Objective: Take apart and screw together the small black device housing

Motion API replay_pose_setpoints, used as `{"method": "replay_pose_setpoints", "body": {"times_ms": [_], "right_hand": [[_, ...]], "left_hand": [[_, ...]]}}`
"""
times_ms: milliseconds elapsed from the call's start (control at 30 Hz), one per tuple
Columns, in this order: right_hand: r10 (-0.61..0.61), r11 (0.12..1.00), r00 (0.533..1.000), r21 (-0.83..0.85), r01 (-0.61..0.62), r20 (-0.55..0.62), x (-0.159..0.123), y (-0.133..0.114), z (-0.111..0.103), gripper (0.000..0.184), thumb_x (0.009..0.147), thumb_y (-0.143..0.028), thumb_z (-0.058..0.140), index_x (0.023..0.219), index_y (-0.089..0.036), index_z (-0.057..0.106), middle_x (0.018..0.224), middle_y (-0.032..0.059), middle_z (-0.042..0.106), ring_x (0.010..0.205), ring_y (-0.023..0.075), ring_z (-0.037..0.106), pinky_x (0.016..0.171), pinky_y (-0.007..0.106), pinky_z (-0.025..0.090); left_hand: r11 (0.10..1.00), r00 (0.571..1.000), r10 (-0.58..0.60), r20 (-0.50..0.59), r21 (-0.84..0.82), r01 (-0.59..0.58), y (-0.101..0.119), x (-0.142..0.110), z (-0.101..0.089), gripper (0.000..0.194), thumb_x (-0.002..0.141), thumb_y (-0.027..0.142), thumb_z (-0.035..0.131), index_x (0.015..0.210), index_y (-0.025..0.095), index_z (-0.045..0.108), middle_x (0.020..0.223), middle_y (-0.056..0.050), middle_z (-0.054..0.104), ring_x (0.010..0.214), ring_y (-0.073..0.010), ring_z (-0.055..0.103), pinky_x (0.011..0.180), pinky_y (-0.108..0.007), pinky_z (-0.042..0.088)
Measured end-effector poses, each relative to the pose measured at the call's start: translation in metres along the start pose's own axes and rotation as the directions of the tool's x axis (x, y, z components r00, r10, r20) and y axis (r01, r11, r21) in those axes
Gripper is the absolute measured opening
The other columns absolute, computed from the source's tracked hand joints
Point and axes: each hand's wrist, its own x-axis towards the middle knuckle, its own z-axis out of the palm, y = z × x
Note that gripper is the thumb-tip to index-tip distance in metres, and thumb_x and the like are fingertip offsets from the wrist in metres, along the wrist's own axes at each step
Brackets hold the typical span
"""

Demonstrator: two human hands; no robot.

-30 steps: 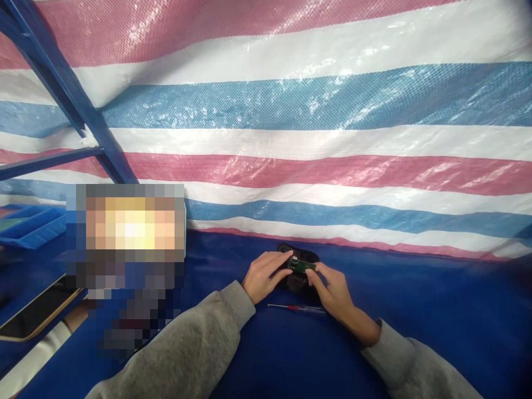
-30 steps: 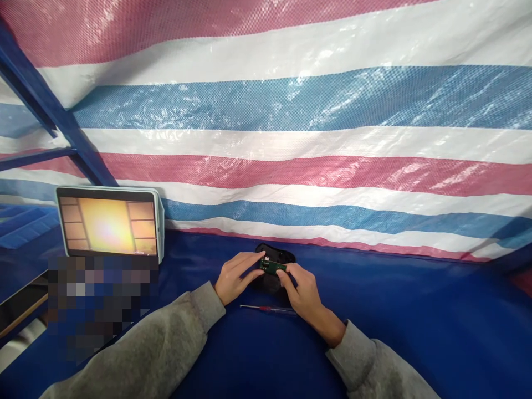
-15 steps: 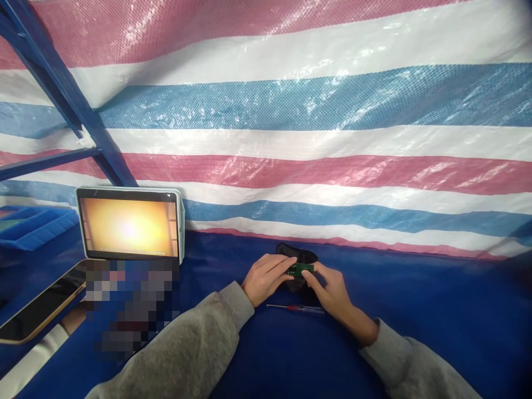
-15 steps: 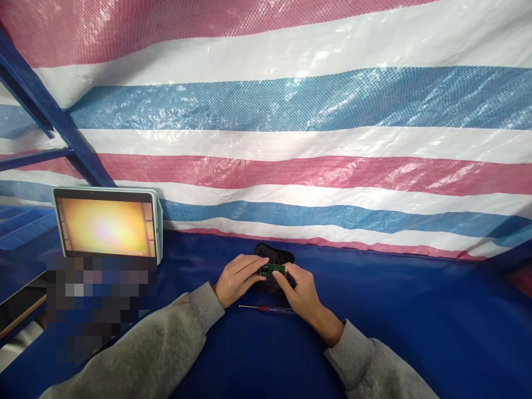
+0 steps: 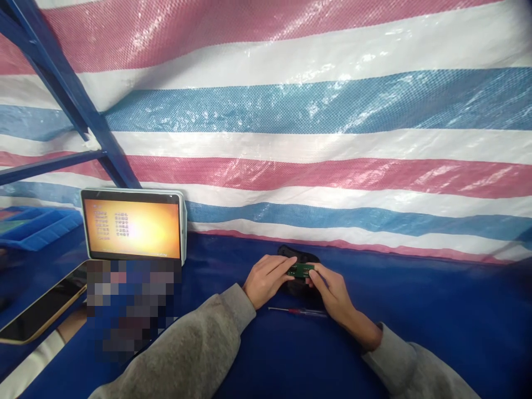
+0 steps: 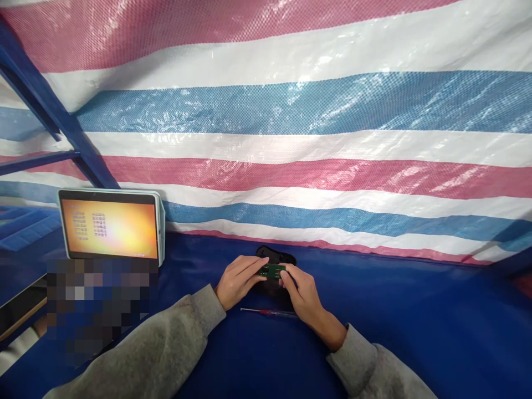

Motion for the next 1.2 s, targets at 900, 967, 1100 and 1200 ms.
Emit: {"method": "replay_pose_setpoints", "body": {"times_ms": [900, 967, 1100, 1200], "right_hand": [[-0.151, 0.984, 0.976, -0.112, 0.135, -0.154, 0.0023, 0.0022, 0.0032, 0.028, 0.092, -0.027, 0.053, 0.116, -0.020, 0.064, 0.089, 0.0062, 0.070, 0.075, 0.0168, 0.067, 0.071, 0.028, 0.054], [-0.140, 0.987, 0.978, -0.103, 0.125, -0.157, 0.0020, 0.0036, 0.0035, 0.023, 0.092, -0.025, 0.052, 0.109, -0.020, 0.066, 0.086, 0.0049, 0.070, 0.075, 0.0160, 0.067, 0.071, 0.027, 0.053], [-0.110, 0.991, 0.988, -0.092, 0.101, -0.107, 0.0009, 0.0011, 0.0037, 0.027, 0.094, -0.028, 0.048, 0.074, -0.020, 0.064, 0.061, -0.0002, 0.062, 0.055, 0.0121, 0.058, 0.057, 0.024, 0.046], [-0.102, 0.991, 0.993, -0.091, 0.097, -0.054, 0.0007, -0.0018, 0.0029, 0.038, 0.095, -0.031, 0.044, 0.060, -0.021, 0.053, 0.053, -0.0020, 0.054, 0.048, 0.0104, 0.052, 0.052, 0.023, 0.042]], "left_hand": [[0.994, 0.998, -0.068, -0.006, -0.082, 0.068, 0.0000, 0.0002, 0.0001, 0.037, 0.094, 0.025, 0.057, 0.130, 0.019, 0.052, 0.105, -0.009, 0.066, 0.097, -0.0195, 0.062, 0.085, -0.036, 0.054], [0.996, 0.998, -0.067, -0.008, -0.066, 0.067, -0.0009, -0.0004, 0.0007, 0.036, 0.094, 0.024, 0.055, 0.130, 0.019, 0.052, 0.103, -0.008, 0.067, 0.095, -0.0191, 0.062, 0.084, -0.035, 0.054], [0.996, 0.996, -0.093, -0.016, -0.016, 0.092, -0.0020, -0.0016, 0.0005, 0.035, 0.095, 0.025, 0.055, 0.129, 0.019, 0.053, 0.102, -0.008, 0.067, 0.091, -0.0187, 0.063, 0.081, -0.035, 0.054], [0.996, 0.996, -0.086, -0.032, -0.001, 0.086, -0.0006, -0.0010, -0.0004, 0.035, 0.094, 0.027, 0.057, 0.128, 0.019, 0.054, 0.105, -0.009, 0.066, 0.092, -0.0187, 0.063, 0.081, -0.034, 0.055]]}}
